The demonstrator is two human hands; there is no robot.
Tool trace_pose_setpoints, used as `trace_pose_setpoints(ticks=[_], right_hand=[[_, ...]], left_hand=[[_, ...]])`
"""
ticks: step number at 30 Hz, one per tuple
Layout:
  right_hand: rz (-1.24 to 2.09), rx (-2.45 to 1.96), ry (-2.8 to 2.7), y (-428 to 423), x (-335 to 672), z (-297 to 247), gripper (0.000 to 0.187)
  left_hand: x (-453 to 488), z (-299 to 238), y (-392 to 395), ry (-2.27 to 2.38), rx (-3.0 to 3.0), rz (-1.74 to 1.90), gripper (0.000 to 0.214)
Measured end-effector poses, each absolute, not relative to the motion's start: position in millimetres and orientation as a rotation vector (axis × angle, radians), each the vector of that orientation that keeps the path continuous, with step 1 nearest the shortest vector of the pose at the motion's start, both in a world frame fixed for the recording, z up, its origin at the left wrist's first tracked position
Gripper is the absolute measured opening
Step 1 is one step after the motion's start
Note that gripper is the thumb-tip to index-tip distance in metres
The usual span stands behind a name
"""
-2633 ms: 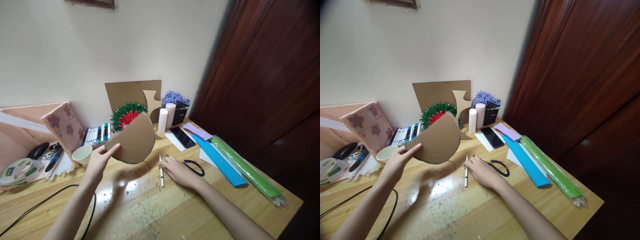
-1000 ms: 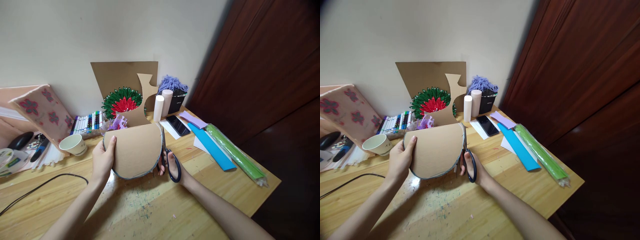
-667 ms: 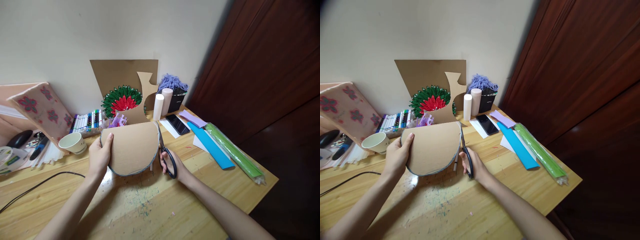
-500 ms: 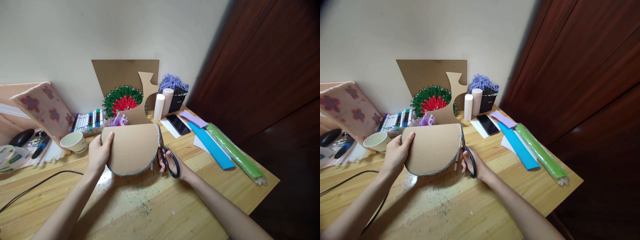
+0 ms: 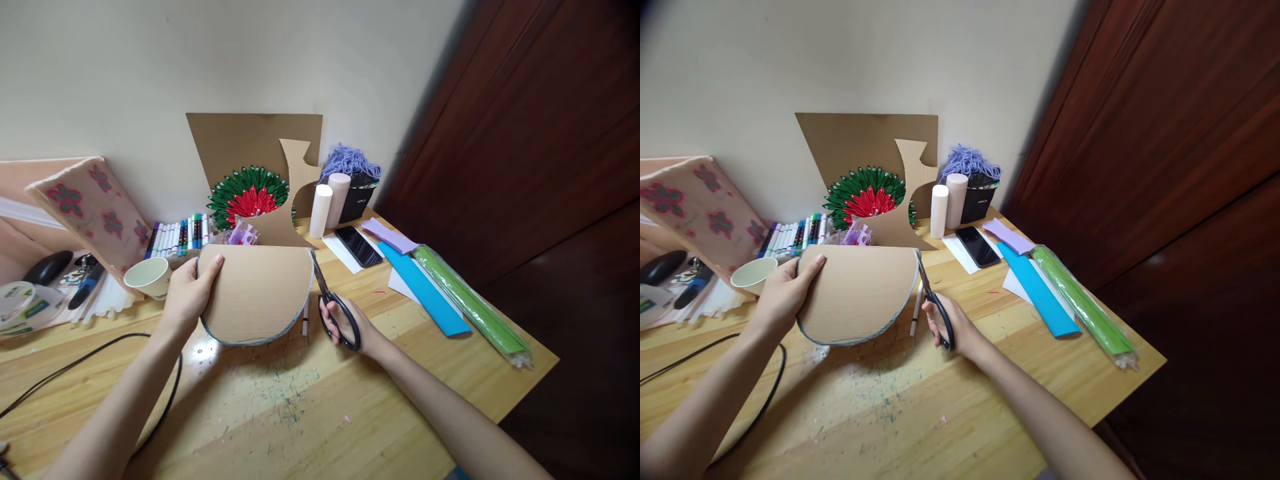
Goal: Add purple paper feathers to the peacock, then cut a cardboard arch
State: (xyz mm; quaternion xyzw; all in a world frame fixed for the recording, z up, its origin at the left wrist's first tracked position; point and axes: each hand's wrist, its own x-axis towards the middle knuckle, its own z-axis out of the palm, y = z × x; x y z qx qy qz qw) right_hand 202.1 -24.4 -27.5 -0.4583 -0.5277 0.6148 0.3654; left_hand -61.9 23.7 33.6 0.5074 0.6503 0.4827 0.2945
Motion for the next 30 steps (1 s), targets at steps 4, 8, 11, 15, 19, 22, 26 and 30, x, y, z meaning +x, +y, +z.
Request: trace_pose_setpoints(ticks=[4, 8, 11, 15, 19, 22, 26, 30], right_hand=[[1.590, -1.113, -1.346, -27.4, 196.4, -25.4, 0.075], [1.537, -1.117, -1.358, -30.6, 194.2, -35.5, 0.075], [1.493, -1.124, -1.418, -31.2, 195.7, -43.0, 0.067], [1.507, -1.122, -1.419, -32.1, 197.4, -44.5, 0.059], [1.474, -1.192, -1.460, -32.1, 199.6, -40.3, 0.049], [1.438, -1.271, -1.471, -28.6, 203.1, -36.7, 0.048], [1.454, -1.228, -1.267, -20.0, 207.0, -30.9, 0.063], [1.560, -1.076, -1.195, -16.2, 207.3, -20.4, 0.061]], left_hand=[[-66.1, 35.3, 25.1, 1.676, 1.373, 1.230, 0.047], [-68.1, 35.2, 25.4, 1.638, 1.411, 1.181, 0.047], [-71.4, 35.5, 26.7, 1.652, 1.429, 1.164, 0.047], [-76.2, 36.7, 28.8, 1.657, 1.440, 1.110, 0.046], [-81.5, 38.8, 29.8, 1.607, 1.416, 1.056, 0.044], [-87.2, 39.8, 31.5, 1.602, 1.456, 1.046, 0.043], [-91.4, 41.0, 31.8, 1.564, 1.426, 1.065, 0.044], [-79.8, 44.7, 23.3, 1.527, 1.449, 0.901, 0.043]])
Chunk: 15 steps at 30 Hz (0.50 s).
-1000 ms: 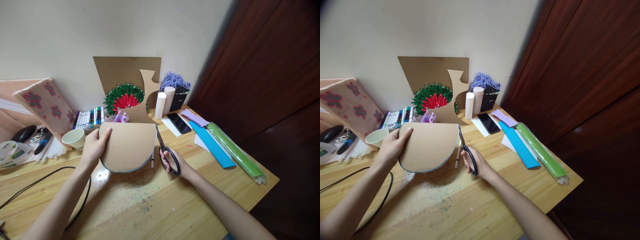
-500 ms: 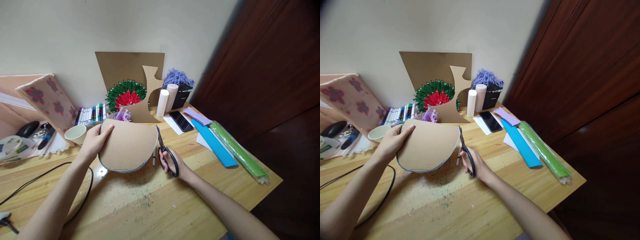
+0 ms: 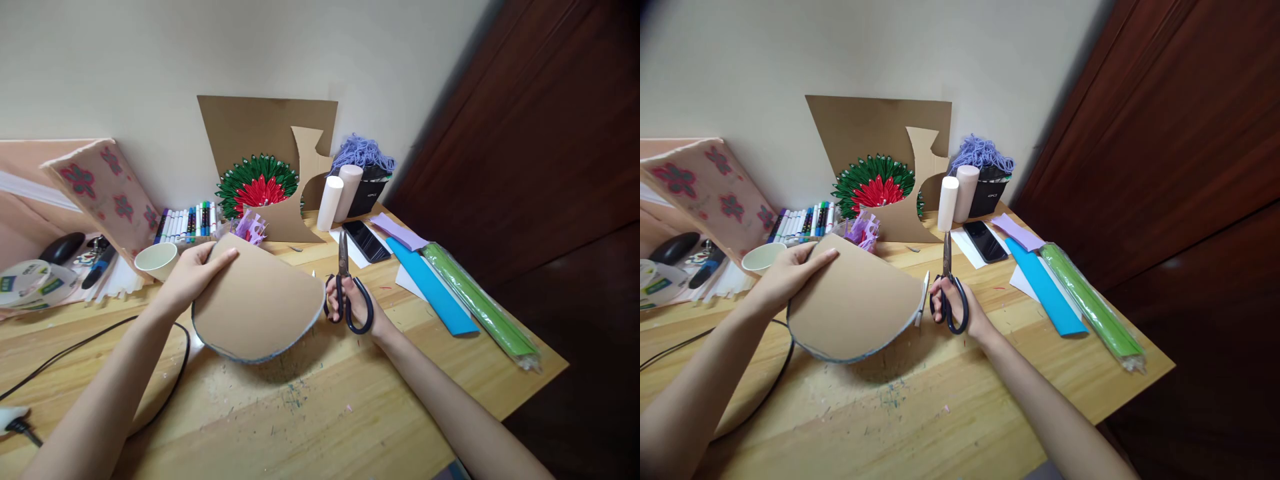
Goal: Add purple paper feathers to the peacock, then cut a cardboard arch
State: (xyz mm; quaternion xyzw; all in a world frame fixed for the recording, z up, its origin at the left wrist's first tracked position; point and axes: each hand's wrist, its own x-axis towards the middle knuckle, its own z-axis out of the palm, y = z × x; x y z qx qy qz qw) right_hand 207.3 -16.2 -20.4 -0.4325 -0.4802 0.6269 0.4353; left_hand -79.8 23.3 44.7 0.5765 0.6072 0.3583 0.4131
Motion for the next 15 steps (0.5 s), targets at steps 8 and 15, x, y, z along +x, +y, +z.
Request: trace_pose_setpoints(ticks=[8, 15], right_hand=[[1.411, -1.128, -1.506, -23.1, 213.2, -2.8, 0.025], [1.126, -1.069, -0.814, -18.0, 201.9, -28.4, 0.025]], left_hand=[[-62.1, 44.3, 20.5, 1.417, 1.395, 0.953, 0.043], [-26.8, 22.9, 15.2, 0.976, 0.967, 1.128, 0.045]])
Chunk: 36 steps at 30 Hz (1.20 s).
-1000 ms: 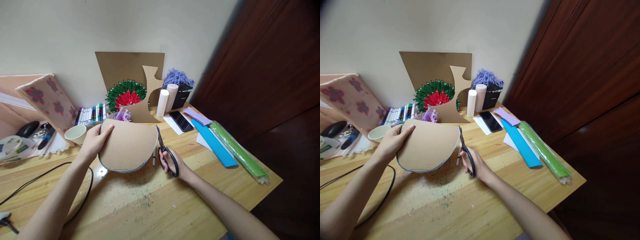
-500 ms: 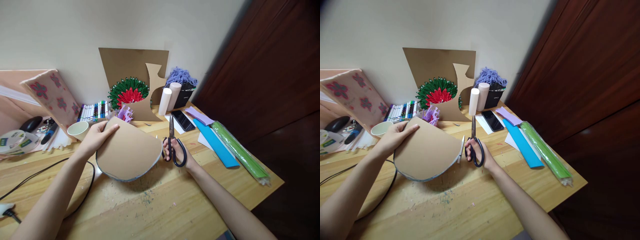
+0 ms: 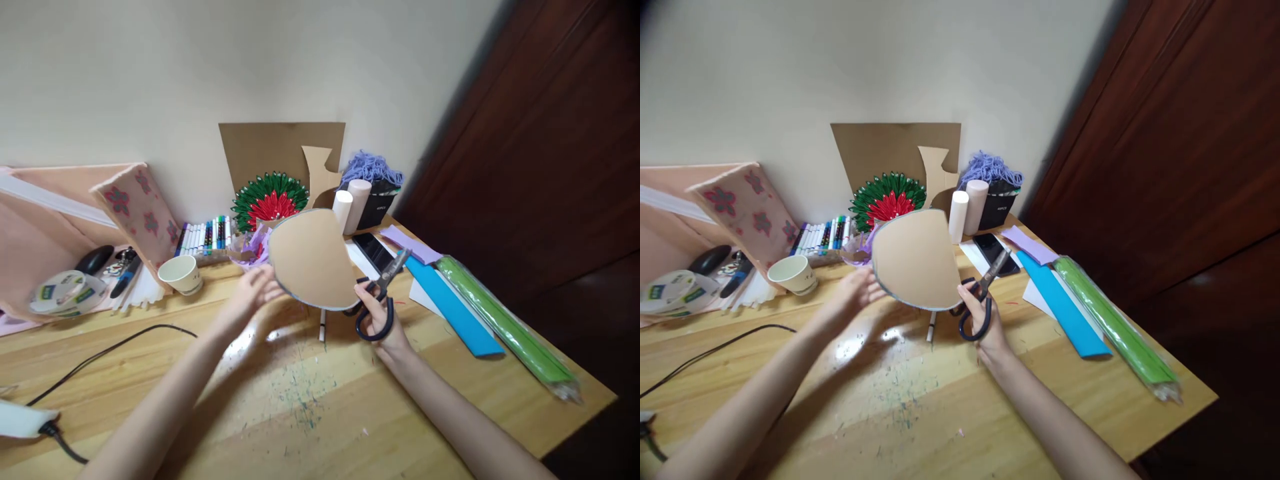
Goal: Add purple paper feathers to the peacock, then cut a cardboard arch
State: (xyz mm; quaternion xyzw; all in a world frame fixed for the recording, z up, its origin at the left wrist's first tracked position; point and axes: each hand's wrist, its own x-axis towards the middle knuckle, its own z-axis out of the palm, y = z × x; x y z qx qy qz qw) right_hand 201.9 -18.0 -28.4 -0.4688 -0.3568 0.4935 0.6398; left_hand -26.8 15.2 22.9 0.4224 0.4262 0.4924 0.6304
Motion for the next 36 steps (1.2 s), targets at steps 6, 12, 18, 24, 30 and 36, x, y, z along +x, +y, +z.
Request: trace_pose_setpoints(ticks=[6, 12, 18, 24, 30, 36], right_hand=[[1.348, -1.110, -0.993, -29.5, 185.3, -35.2, 0.029], [1.162, -1.167, -1.032, -21.0, 201.7, -32.0, 0.033], [1.069, -1.196, -1.125, -14.0, 211.8, -34.9, 0.030], [1.071, -1.184, -1.236, -19.7, 209.1, -31.9, 0.027], [1.030, -1.177, -1.243, -20.3, 209.7, -29.1, 0.023], [0.959, -1.281, -1.244, -8.3, 226.2, -27.8, 0.029]], left_hand=[[-9.7, 22.2, 9.2, 1.030, 1.231, 1.171, 0.024], [-79.2, 38.8, 24.7, 1.420, 1.818, 1.187, 0.023], [-117.6, 25.8, 37.2, 1.502, 1.860, 1.147, 0.023], [-130.7, 5.3, 48.7, 1.391, 1.725, 1.086, 0.031], [-140.5, -3.4, 54.3, 1.297, 1.583, 1.031, 0.038], [-140.9, -1.5, 52.5, 1.288, 1.461, 1.008, 0.050]])
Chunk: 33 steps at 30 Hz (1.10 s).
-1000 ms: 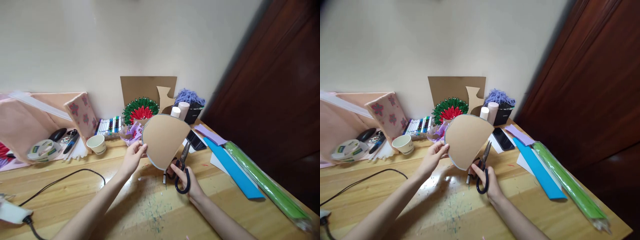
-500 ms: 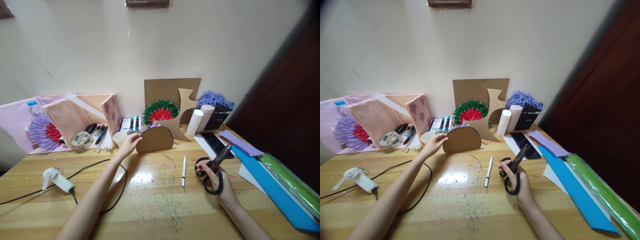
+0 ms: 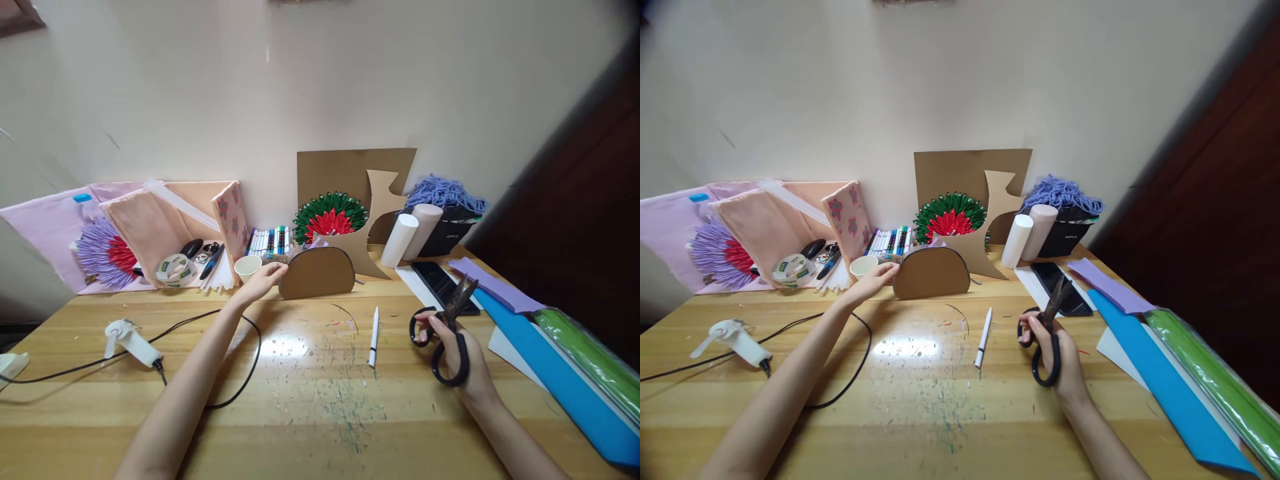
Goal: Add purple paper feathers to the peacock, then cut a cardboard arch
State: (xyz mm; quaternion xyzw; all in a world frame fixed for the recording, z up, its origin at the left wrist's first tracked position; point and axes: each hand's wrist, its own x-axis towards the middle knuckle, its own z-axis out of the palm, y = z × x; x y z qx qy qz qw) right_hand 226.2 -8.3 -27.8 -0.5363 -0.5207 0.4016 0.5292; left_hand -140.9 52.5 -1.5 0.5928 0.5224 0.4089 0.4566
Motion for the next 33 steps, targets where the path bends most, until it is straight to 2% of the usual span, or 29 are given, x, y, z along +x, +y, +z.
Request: trace_pose_setpoints(ticks=[7, 11, 14, 19, 24, 30, 33], right_hand=[[0.426, -1.902, -1.805, 12.2, 280.4, -46.7, 0.035], [0.327, -2.010, -1.983, 20.5, 309.2, -68.5, 0.033], [0.245, -2.024, -2.000, 23.6, 319.9, -76.3, 0.039], [0.028, -1.682, -2.176, 13.2, 286.1, -53.6, 0.034], [0.181, -1.168, -2.440, -4.1, 223.1, -31.8, 0.031], [0.149, -1.156, -2.436, 2.1, 220.8, -37.0, 0.030], [0.100, -1.146, -2.514, 7.5, 226.0, -38.7, 0.036]], left_hand=[[-140.6, -3.8, 54.9, 1.268, 1.304, 0.953, 0.073], [-143.4, -7.2, 57.7, 1.271, 1.259, 0.915, 0.082], [-144.1, -5.8, 55.4, 1.256, 1.269, 0.878, 0.083], [-140.8, -4.5, 48.4, 1.203, 1.389, 0.829, 0.054], [-134.2, -14.2, 47.6, 1.225, 1.467, 0.817, 0.043], [-126.1, -24.2, 48.6, 1.313, 1.452, 0.856, 0.033], [-121.3, -23.7, 46.9, 1.286, 1.443, 0.847, 0.033]])
